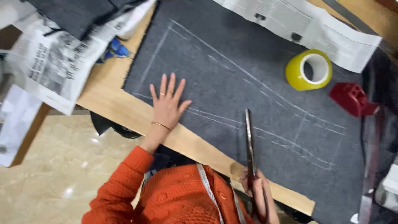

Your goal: The person uses large shears to cut a piece of dark gray fabric laid out on a wooden table. They follow white chalk lines drawn on the fabric, cutting along straight edges and curved sections. A wooden pattern piece is visible underneath the fabric during the cutting process.

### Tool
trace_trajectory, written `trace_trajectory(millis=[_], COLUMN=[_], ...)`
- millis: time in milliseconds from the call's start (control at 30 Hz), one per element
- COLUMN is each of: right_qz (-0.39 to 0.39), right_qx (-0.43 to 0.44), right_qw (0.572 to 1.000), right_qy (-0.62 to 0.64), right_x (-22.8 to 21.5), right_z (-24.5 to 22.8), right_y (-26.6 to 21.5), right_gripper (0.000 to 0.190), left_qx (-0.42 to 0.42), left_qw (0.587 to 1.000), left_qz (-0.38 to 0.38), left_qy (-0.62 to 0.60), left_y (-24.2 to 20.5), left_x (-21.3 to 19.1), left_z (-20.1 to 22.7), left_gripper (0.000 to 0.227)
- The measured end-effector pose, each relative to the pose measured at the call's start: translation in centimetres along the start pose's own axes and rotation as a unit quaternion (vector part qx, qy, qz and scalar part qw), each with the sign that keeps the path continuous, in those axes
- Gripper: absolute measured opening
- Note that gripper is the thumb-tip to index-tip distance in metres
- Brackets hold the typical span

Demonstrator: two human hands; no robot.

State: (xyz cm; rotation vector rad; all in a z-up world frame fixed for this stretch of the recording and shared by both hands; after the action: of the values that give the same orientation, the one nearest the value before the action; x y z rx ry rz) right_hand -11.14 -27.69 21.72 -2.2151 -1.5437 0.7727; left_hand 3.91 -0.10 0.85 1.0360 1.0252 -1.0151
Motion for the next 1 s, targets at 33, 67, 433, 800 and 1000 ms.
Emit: trace_trajectory(millis=[33, 67, 433, 800, 1000], right_qz=[0.002, -0.116, -0.223, -0.132, -0.216], right_qx=[0.005, -0.086, -0.165, -0.001, -0.143], right_qw=[1.000, 0.989, 0.959, 0.982, 0.965], right_qy=[-0.001, 0.012, 0.058, 0.137, 0.044], right_x=[0.2, 1.1, 9.8, 11.3, 16.2], right_z=[3.8, 6.9, 9.7, 19.3, 14.9], right_y=[2.0, 3.9, -1.8, -7.4, -6.9], right_gripper=[0.050, 0.056, 0.061, 0.053, 0.052], left_qx=[0.002, 0.040, 0.280, 0.275, 0.354], left_qw=[1.000, 0.998, 0.957, 0.956, 0.926], left_qz=[-0.005, -0.009, -0.043, 0.106, -0.103], left_qy=[0.000, -0.039, -0.069, 0.015, -0.077], left_y=[0.7, 1.2, 10.2, 10.1, 9.7], left_x=[-0.5, -1.1, -5.1, -5.8, -3.7], left_z=[-2.7, -5.0, -14.4, -15.6, -11.8], left_gripper=[0.073, 0.065, 0.021, 0.015, 0.061])
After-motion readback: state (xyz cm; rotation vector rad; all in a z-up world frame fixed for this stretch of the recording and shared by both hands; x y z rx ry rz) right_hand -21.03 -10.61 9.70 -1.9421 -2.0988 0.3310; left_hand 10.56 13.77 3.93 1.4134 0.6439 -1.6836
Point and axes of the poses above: each hand's wrist, its own y-axis towards the middle knuckle, its own x-axis out of the palm, z = x × y, the point moved 4 cm from there along y, towards the middle knuckle, and after that the axes turned 13 degrees about -x, right-handed, at the moved point
